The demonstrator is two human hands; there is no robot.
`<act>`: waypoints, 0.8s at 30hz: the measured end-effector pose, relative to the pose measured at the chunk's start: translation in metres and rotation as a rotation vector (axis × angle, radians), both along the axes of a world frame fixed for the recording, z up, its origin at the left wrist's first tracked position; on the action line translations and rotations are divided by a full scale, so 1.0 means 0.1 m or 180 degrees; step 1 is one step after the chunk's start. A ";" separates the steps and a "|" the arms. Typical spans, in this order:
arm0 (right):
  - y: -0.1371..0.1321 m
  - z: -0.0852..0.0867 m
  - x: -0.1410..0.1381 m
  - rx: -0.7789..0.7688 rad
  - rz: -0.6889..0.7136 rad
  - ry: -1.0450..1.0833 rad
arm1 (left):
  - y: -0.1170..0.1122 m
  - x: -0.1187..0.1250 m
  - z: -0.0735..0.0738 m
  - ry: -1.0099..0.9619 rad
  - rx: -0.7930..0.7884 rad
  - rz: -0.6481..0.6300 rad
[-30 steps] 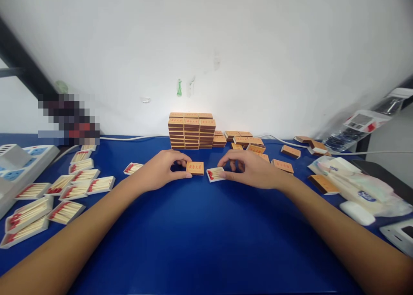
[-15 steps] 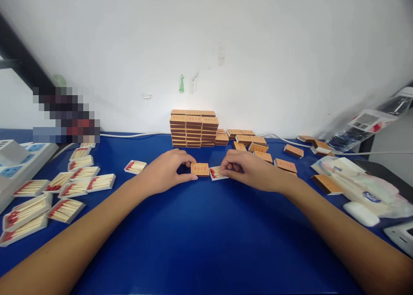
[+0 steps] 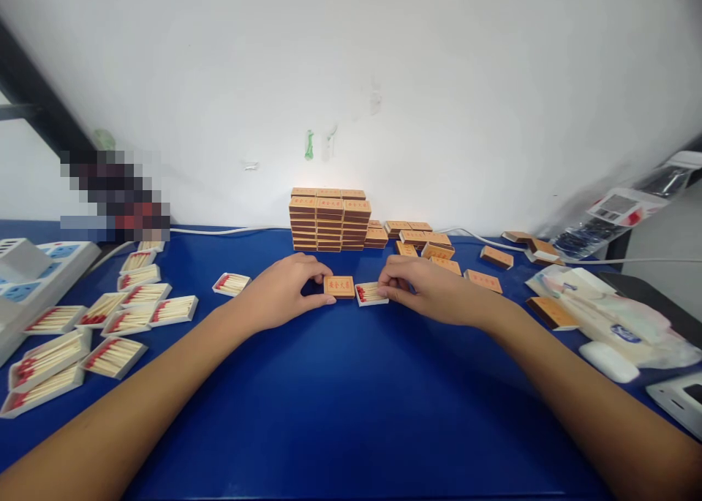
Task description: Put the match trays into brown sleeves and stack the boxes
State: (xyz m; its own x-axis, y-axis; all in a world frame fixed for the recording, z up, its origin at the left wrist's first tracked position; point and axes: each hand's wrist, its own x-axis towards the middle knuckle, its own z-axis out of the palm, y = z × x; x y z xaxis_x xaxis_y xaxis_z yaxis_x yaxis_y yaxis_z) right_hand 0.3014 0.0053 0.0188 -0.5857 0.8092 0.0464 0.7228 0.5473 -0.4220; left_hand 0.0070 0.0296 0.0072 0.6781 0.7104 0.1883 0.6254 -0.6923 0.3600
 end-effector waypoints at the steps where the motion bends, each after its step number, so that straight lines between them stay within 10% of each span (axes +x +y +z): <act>1: 0.00 0.00 0.01 0.0011 -0.0001 -0.0022 | 0.00 0.00 0.00 0.0016 0.0011 0.0009; 24: -0.03 0.00 -0.05 -0.0269 -0.0100 0.0071 | -0.01 0.01 0.01 0.0142 0.0039 0.0053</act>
